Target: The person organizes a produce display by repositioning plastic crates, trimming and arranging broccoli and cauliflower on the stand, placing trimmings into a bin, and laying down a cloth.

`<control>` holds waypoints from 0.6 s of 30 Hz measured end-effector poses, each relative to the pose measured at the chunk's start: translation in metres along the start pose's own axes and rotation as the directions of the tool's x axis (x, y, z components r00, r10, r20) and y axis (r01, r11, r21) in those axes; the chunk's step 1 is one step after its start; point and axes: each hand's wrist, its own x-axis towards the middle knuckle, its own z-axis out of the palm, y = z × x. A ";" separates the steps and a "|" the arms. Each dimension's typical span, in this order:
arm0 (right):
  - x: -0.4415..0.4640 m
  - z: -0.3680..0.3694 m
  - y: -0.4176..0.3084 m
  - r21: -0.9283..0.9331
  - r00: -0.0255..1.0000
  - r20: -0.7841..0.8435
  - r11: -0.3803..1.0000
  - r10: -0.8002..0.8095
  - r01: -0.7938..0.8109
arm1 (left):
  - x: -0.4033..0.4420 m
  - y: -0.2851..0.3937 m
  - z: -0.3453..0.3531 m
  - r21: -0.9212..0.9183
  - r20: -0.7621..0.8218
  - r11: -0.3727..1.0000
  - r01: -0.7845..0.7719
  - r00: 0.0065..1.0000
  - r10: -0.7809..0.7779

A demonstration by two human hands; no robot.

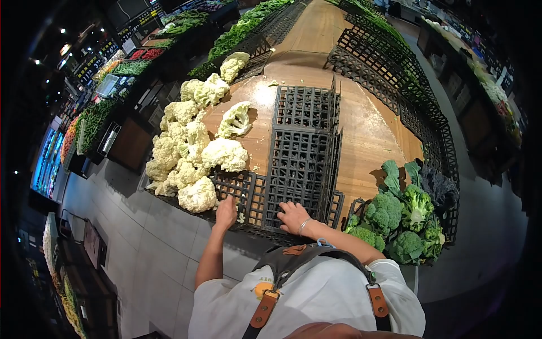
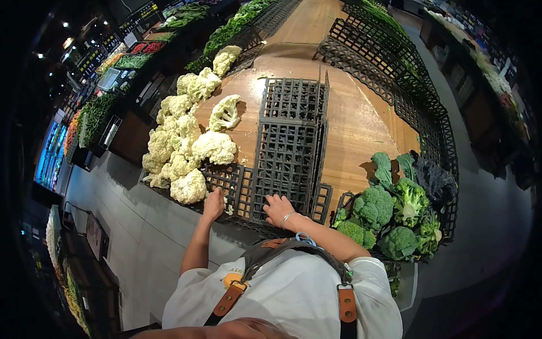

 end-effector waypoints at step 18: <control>0.007 0.007 -0.001 0.024 0.939 -0.320 0.992 0.125 -0.123 | -0.032 0.136 0.025 -0.254 -0.241 0.884 -0.392 0.911 0.335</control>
